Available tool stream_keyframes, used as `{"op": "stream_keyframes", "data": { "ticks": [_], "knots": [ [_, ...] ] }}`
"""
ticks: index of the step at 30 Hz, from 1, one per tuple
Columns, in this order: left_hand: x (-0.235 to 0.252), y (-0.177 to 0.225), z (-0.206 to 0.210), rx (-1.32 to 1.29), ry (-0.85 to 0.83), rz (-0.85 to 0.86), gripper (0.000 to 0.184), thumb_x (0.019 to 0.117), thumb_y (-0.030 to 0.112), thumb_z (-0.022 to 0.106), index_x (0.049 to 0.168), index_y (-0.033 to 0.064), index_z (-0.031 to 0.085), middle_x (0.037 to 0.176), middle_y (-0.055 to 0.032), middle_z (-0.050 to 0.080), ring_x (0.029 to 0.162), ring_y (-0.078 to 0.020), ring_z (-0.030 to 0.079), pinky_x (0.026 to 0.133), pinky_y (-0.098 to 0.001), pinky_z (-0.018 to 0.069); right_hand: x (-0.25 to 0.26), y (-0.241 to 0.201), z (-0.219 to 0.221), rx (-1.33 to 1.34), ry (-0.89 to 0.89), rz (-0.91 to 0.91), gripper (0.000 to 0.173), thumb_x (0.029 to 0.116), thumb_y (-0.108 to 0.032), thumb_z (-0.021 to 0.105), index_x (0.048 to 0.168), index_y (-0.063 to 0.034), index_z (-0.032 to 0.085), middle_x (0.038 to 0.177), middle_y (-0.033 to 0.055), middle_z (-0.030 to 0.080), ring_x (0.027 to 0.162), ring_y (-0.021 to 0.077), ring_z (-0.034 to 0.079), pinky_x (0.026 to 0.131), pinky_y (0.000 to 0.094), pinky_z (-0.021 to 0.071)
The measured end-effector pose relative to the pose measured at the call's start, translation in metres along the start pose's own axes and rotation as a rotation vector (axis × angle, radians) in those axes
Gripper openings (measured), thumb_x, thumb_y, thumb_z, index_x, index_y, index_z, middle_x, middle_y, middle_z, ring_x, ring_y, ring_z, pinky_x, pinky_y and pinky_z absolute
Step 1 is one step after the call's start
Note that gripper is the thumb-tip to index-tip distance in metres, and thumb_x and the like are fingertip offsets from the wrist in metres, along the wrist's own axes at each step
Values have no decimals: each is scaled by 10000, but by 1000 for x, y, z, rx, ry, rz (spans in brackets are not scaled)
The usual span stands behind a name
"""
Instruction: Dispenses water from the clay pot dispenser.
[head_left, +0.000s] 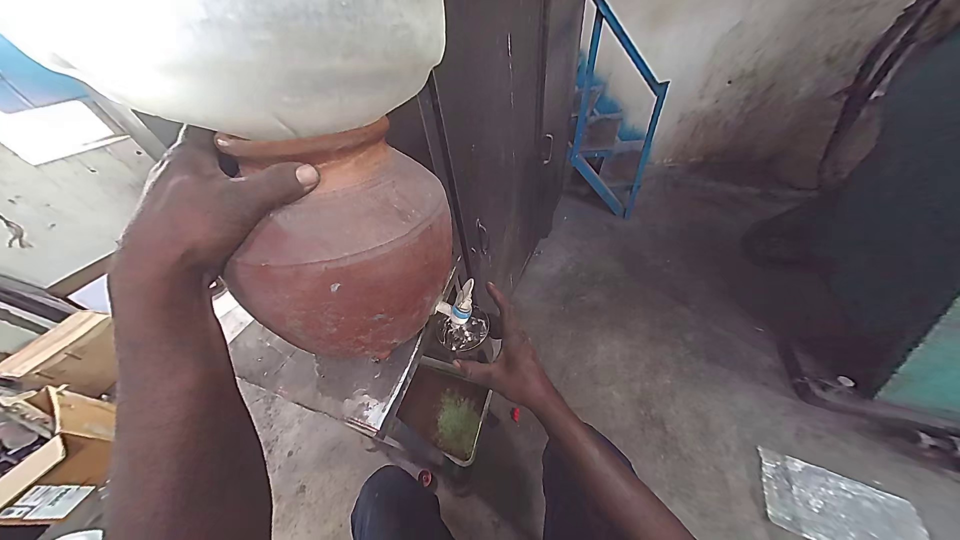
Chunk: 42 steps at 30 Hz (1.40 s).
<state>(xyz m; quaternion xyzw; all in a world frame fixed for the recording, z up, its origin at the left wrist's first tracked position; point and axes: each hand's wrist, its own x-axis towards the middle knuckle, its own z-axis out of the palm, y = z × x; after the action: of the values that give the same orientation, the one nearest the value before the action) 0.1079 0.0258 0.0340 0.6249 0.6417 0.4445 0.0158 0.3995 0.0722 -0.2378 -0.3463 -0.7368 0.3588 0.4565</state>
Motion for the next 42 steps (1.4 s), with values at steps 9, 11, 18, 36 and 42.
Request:
{"op": "stream_keyframes", "data": {
  "ticks": [9,11,18,36,42],
  "knots": [
    [-2,3,1,-18,0,-22,887,680,630,835,1403,256,480,1143,49,698,975,-37,703,815,-314,628,0,2,1,-9,1,-8,1246,668,-438,931,1634,-254,167,1272,70,675,1096,181,688,941,459,594],
    [-1,3,1,-12,-3,-7,881,692,642,831,1403,258,482,1154,55,696,989,-31,699,829,-304,624,0,2,1,8,-3,-14,1246,671,-425,934,1634,-250,162,1264,74,678,1098,176,687,950,452,590],
    [-1,3,1,10,3,-16,889,686,647,827,1406,266,473,1147,68,690,980,-13,691,822,-291,618,0,2,0,7,-2,-20,1253,669,-415,939,1635,-245,159,1273,75,672,1104,168,684,958,438,590],
    [0,1,0,-14,-10,2,881,694,642,833,1405,257,483,1165,58,696,1009,-31,696,846,-307,623,1,2,1,2,-5,-23,1249,665,-415,940,1633,-241,170,1274,68,676,1108,167,685,961,438,588],
    [0,2,1,17,0,13,899,683,665,822,1402,253,475,1161,70,687,1008,-8,682,850,-292,611,0,4,1,9,-3,-16,1252,670,-431,936,1636,-236,165,1265,79,673,1101,174,680,954,445,584]
  ]
}}
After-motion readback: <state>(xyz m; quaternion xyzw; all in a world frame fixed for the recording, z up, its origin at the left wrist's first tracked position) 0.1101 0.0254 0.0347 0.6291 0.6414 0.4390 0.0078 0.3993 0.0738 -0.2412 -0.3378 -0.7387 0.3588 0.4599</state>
